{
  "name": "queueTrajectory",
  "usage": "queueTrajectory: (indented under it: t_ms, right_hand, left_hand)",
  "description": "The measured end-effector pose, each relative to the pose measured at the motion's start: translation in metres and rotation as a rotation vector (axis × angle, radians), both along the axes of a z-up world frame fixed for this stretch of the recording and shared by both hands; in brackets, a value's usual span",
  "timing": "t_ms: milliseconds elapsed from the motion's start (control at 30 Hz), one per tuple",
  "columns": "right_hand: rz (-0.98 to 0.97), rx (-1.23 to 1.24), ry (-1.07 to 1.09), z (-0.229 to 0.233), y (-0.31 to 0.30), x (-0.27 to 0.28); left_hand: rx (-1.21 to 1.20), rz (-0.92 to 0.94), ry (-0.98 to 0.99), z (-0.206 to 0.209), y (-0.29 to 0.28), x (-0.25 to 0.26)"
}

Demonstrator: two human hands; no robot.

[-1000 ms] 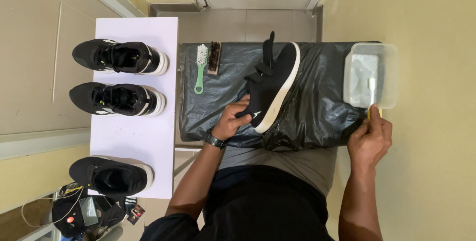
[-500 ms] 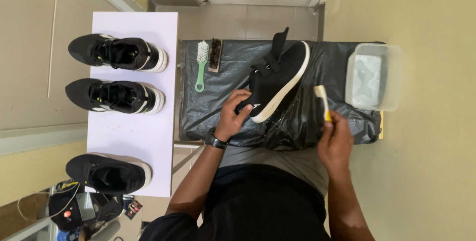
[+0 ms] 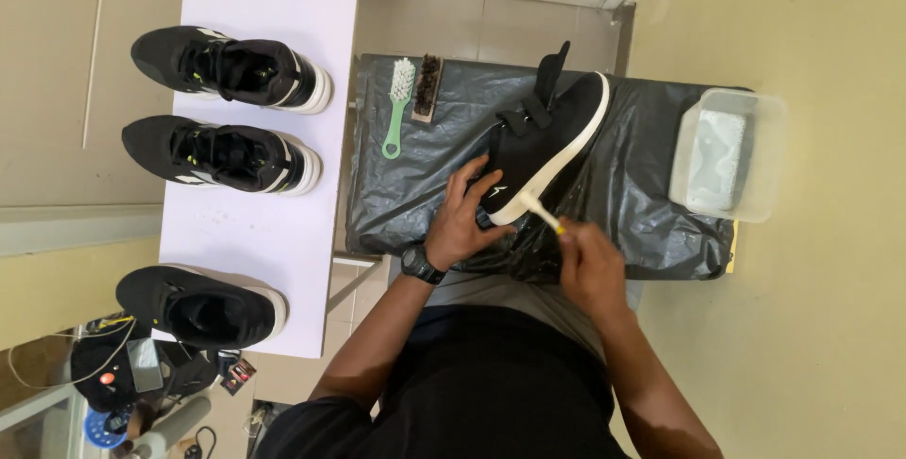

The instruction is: The person cleans a black sneaker using a small brush and a liquid solution. They repeatedly dip the brush into a container and scrub the shoe's sole and upper sections while holding it steady on a plastic-covered surface.

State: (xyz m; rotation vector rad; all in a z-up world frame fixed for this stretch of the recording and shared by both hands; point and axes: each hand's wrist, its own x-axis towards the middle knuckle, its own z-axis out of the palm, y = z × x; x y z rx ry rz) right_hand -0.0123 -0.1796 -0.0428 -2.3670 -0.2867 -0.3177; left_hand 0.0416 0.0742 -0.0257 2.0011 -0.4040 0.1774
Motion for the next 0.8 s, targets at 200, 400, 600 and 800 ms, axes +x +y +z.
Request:
queueTrajectory:
  t_ms: [200,400,600,800]
  right_hand:
    - [0.035,-0.105,-0.022,0.022,0.018,0.0]
    - [-0.118,-0.207,-0.149,0.02,-0.016,0.038]
    - [-0.081,-0.161,-0.169,0.013,-0.01,0.038]
    - [-0.038,-0.282,-0.089,0.032,0.033,-0.01]
  left_hand:
    - [0.064,0.059,0.014,-0.027,-0.002,-0.002]
    - [0.051,0.054,0.025,-0.028,-0.002,-0.006]
    - [0.031,0.05,-0.003,-0.023,-0.002,-0.005]
    - [0.027,0.052,-0.032,-0.021,-0.003,-0.003]
